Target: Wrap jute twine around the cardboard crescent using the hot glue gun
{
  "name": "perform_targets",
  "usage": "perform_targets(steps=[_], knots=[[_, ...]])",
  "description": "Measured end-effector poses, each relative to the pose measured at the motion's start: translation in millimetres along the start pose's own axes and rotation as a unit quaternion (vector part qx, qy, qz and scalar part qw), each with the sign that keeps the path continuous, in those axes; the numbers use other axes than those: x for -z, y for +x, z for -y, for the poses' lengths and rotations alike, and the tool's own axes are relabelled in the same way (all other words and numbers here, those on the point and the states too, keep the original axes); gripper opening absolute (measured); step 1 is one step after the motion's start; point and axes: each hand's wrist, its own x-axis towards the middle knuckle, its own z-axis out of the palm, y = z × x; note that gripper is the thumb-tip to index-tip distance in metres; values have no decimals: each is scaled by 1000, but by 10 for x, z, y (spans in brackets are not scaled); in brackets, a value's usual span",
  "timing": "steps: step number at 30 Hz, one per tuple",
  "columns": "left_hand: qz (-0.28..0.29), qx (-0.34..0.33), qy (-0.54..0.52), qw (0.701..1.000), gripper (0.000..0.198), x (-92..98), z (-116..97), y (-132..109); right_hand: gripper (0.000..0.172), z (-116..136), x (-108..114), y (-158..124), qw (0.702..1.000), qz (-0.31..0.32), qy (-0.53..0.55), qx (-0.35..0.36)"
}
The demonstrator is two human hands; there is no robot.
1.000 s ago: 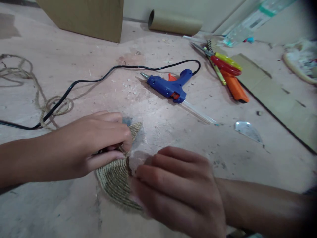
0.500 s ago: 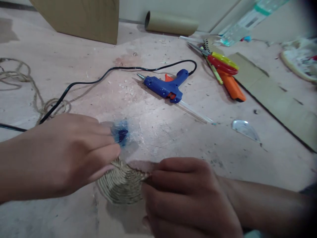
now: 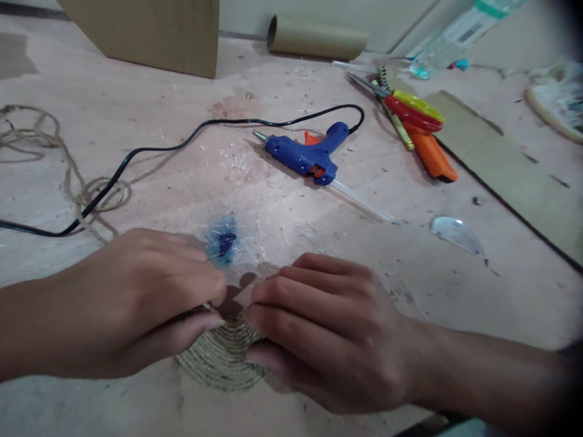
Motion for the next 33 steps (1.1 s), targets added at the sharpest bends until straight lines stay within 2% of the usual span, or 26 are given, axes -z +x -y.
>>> perform_targets(steps=[7, 19, 25, 33], knots=[[-5, 9, -10, 1000, 29, -12, 36, -1, 22, -37, -22, 1, 999, 11, 40, 9], [23, -19, 16, 999, 24, -9, 94, -4, 31, -34, 5, 31, 999, 44, 9, 25], [4, -24, 17, 1000, 24, -17, 78, 24, 17, -34, -9, 26, 999, 35, 19, 16], [18, -21, 21, 999, 22, -15, 84, 18, 18, -27, -17, 25, 999, 26, 13, 26]])
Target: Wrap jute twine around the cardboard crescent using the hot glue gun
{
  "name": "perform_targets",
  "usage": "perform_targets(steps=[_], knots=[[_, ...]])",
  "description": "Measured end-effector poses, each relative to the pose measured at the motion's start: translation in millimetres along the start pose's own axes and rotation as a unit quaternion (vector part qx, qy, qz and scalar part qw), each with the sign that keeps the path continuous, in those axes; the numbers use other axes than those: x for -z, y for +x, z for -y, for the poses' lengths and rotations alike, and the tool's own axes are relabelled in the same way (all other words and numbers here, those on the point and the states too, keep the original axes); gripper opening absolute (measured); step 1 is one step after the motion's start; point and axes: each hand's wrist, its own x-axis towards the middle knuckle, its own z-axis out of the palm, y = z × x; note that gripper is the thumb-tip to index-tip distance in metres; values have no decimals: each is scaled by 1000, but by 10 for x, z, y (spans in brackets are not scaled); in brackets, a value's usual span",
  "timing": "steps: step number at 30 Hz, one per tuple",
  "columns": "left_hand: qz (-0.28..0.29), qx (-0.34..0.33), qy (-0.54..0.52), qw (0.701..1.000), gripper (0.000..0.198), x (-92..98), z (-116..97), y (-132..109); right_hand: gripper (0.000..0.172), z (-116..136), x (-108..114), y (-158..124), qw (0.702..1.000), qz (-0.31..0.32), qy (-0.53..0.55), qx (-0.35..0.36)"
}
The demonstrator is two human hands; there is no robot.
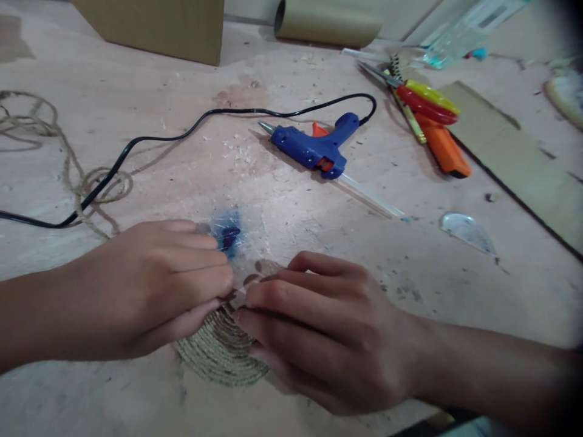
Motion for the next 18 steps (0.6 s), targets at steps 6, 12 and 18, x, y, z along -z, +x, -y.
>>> perform_targets(steps=[6, 12, 18], knots=[[-12, -4, 3, 1000, 22, -16, -8, 17, 34, 1, 23, 16, 1000, 17, 9, 9], [-23, -11, 7, 1000, 23, -10, 2, 9, 20, 3, -3, -9, 1000, -1, 13, -3], [-23, -25, 32, 999, 24, -5, 1, -17, 23, 3, -12, 7, 1000, 5, 14, -3]])
